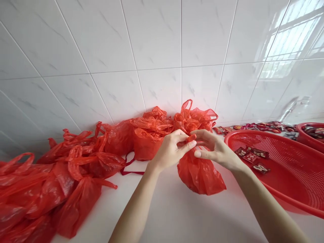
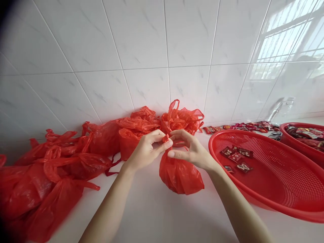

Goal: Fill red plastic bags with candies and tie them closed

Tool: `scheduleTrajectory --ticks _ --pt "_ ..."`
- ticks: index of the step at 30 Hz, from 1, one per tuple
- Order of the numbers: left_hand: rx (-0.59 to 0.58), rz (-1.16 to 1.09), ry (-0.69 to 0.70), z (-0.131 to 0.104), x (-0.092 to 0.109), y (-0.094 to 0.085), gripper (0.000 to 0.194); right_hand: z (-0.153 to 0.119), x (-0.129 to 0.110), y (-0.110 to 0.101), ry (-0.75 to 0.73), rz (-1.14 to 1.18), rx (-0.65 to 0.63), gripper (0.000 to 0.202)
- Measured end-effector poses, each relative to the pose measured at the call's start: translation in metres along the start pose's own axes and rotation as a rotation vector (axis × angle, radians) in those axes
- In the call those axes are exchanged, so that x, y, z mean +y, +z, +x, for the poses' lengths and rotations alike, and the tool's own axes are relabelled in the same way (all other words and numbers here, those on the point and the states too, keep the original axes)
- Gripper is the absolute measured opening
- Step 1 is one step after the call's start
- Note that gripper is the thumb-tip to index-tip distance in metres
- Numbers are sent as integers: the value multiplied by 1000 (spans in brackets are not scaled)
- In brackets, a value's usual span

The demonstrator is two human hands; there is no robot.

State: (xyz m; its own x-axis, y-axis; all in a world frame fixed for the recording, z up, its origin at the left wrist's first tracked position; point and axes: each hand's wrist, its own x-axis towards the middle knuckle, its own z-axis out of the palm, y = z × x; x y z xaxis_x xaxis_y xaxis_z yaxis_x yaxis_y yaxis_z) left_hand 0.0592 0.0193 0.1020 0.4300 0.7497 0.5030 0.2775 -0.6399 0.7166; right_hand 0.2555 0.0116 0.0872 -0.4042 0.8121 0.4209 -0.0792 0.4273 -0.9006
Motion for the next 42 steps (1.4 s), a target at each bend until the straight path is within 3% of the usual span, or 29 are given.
scheduleTrajectory --ticks 3,6,9,14,17,21,25,32,36,42 --pt "6 -11 34 0 2 -2 22 3 13 4 90 102 -146 46" --pt "37 21 81 0 0 -6 22 4 27 16 195 162 -149 34" --pt "82 65 116 0 -3 -11 24 4 38 29 284 159 -182 35" --pt "90 92 76 0 -1 -14 25 5 45 36 261 80 -255 38" --pt "110 104 59 0 2 -12 25 5 41 32 159 -17 -198 36" --pt "126 94 6 -1 4 -13 21 5 36 28 12 -145 4 35" --pt "106 113 -30 0 0 -20 22 5 40 27 -19 -294 178 34" --pt "97 268 -77 1 -26 -40 26 5 37 22 -99 -221 263 27" --pt "2 294 -181 1 -38 -46 30 4 26 12 -156 -213 206 21" --pt "-167 246 -271 2 -51 -54 44 -1 9 1 -88 -257 -59 15"
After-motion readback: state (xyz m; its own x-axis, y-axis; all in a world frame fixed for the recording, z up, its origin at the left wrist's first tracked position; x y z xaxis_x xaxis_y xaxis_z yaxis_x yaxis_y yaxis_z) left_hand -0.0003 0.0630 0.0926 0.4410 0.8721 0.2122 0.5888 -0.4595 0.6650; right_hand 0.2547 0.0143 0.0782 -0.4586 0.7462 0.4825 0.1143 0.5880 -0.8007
